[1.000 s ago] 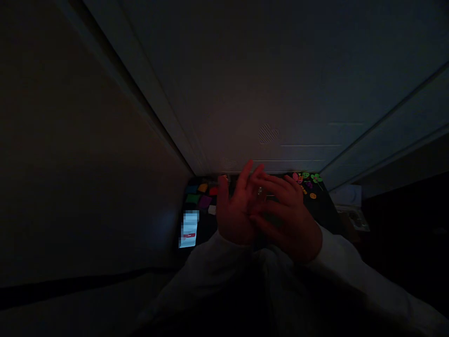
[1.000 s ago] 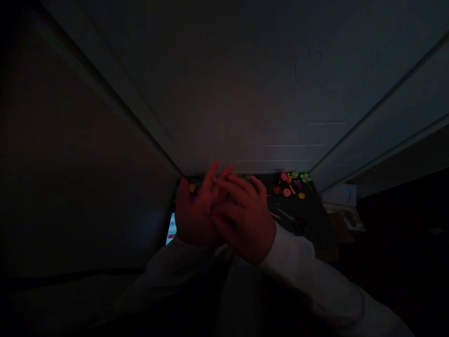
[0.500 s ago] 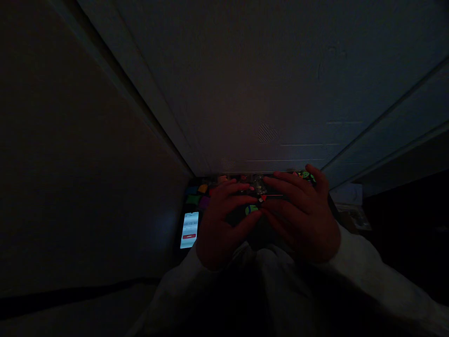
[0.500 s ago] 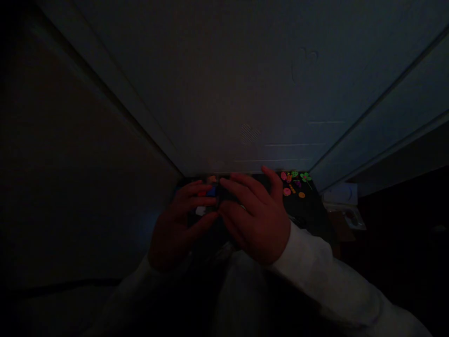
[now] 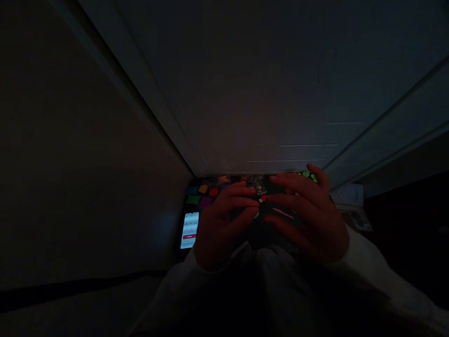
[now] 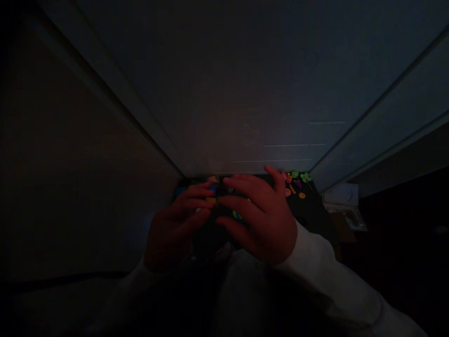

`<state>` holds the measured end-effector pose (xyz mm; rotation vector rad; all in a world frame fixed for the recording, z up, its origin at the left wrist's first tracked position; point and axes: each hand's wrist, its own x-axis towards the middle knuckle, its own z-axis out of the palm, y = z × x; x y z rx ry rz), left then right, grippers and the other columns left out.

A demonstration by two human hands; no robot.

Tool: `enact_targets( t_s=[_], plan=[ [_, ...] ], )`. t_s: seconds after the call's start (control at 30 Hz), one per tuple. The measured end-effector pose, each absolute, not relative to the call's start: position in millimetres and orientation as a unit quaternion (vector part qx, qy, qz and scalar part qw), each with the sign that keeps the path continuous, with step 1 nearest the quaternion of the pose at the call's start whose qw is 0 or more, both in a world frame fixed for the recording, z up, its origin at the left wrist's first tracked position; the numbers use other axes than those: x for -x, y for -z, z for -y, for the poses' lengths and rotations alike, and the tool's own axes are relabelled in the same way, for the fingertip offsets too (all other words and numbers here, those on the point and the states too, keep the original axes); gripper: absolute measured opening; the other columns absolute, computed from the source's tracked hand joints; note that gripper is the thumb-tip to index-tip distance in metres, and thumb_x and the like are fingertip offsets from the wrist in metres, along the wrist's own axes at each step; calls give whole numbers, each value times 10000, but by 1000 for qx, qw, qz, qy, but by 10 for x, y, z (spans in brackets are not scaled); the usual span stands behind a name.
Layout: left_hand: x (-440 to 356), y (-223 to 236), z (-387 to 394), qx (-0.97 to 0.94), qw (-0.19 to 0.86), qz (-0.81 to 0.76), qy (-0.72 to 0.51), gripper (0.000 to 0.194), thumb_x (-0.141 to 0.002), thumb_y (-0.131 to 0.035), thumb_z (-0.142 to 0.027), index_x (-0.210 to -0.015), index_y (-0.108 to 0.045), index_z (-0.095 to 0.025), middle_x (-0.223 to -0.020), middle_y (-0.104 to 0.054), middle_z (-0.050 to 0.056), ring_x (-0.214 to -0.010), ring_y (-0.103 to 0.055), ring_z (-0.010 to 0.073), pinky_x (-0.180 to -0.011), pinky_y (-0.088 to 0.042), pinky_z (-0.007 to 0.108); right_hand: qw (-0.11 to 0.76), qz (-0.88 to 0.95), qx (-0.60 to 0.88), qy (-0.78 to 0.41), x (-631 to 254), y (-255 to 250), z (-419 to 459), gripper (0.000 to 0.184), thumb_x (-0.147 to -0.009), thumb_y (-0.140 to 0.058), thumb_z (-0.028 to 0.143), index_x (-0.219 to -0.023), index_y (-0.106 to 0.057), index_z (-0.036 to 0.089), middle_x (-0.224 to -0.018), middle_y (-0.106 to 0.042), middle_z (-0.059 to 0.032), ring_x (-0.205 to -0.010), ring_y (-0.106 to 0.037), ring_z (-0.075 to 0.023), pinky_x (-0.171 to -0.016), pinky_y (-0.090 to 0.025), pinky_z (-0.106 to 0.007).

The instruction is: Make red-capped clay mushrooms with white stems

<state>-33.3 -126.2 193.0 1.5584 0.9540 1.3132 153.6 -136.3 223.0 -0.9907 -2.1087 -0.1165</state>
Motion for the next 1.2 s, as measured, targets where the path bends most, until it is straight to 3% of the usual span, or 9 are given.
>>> enact_targets(
  t_s=[0.17, 0.57, 0.8, 1.03, 1.2],
  plan=[
    [312, -1960, 1281, -612, 455, -371, -530, 104, -769, -687, -197, -808, -730, -284, -1030, -685, 0, -1128, -569, 186, -1043, -411, 360, 427, 822, 375, 27, -1517, -2237, 1364, 191, -778, -689, 247, -953, -636, 191, -1036, -716, -103, -1002, -651, -223, -1042, -272, -583],
    [281, -1954, 1272, -599, 414, -373, -575, 18, -776, -684, -251, -766, -699, -254, -957, -690, 18, -1073, -600, 201, -1001, -459, 404, 418, 806, 409, -94, -1504, -2225, 1398, 170, -814, -620, 251, -977, -629, 208, -1051, -700, -69, -1013, -640, -194, -1078, -273, -516],
    [279, -1940, 1274, -604, 404, -357, -587, 101, -761, -697, -187, -806, -705, -278, -954, -683, -1, -1054, -596, 171, -993, -460, 364, 429, 787, 415, -154, -1505, -2190, 1376, 182, -807, -630, 248, -986, -633, 215, -1051, -700, -57, -1023, -638, -188, -1084, -287, -484],
    [295, -1941, 1274, -647, 352, -360, -573, 131, -781, -677, -177, -854, -701, -283, -989, -674, 6, -1090, -574, 182, -994, -452, 380, 444, 751, 405, -275, -1434, -2221, 1324, 121, -817, -626, 253, -931, -652, 222, -960, -728, -28, -958, -663, -174, -949, -462, -375],
    [309, -1961, 1276, -662, 326, -357, -572, 151, -767, -691, -183, -873, -701, -289, -1006, -672, 12, -1122, -560, 199, -996, -450, 399, 462, 732, 401, -301, -1411, -2246, 1306, 63, -804, -639, 209, -860, -667, 207, -882, -730, -21, -876, -674, -151, -847, -515, -303]
  ],
)
